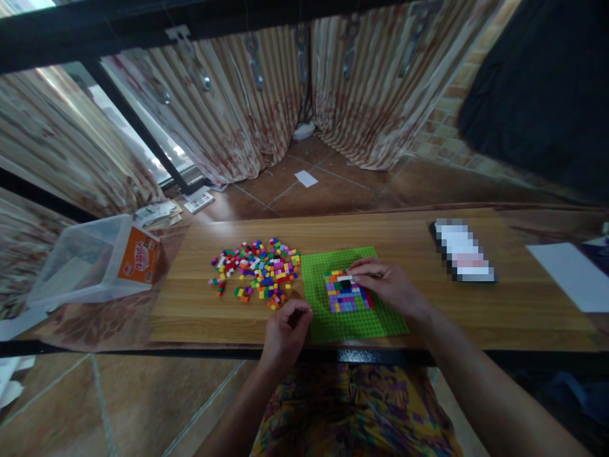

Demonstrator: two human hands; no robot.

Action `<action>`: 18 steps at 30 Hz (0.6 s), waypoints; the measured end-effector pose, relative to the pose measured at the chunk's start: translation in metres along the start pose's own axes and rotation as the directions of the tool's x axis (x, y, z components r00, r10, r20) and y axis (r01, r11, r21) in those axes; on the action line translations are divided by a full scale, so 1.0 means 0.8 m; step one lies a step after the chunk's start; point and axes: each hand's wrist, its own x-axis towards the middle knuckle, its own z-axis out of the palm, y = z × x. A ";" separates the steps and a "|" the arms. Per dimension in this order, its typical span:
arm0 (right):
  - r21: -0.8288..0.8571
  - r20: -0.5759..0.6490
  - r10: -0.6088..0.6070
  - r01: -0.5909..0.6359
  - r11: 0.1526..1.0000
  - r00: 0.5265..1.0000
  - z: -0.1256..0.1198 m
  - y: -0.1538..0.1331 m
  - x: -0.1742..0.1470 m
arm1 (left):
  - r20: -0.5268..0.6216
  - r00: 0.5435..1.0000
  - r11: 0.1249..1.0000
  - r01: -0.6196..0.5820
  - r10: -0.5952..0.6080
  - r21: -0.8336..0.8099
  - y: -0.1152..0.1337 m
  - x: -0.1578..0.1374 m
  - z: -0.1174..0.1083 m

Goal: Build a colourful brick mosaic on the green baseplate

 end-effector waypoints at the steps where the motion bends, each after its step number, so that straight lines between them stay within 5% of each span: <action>1: 0.011 0.003 0.007 -0.007 1.000 1.000 0.000 0.000 0.000 | -0.005 1.000 1.000 0.005 -0.005 -0.011 0.000 0.000 0.001; 13: 0.041 -0.038 -0.021 0.023 0.999 0.999 0.005 0.005 -0.002 | -0.065 0.997 0.994 -0.039 0.032 -0.101 0.013 0.014 0.011; 18: 0.126 -0.046 -0.016 0.021 0.992 0.999 0.007 0.011 -0.007 | -0.062 0.989 0.988 -0.140 0.137 -0.059 0.035 0.031 0.022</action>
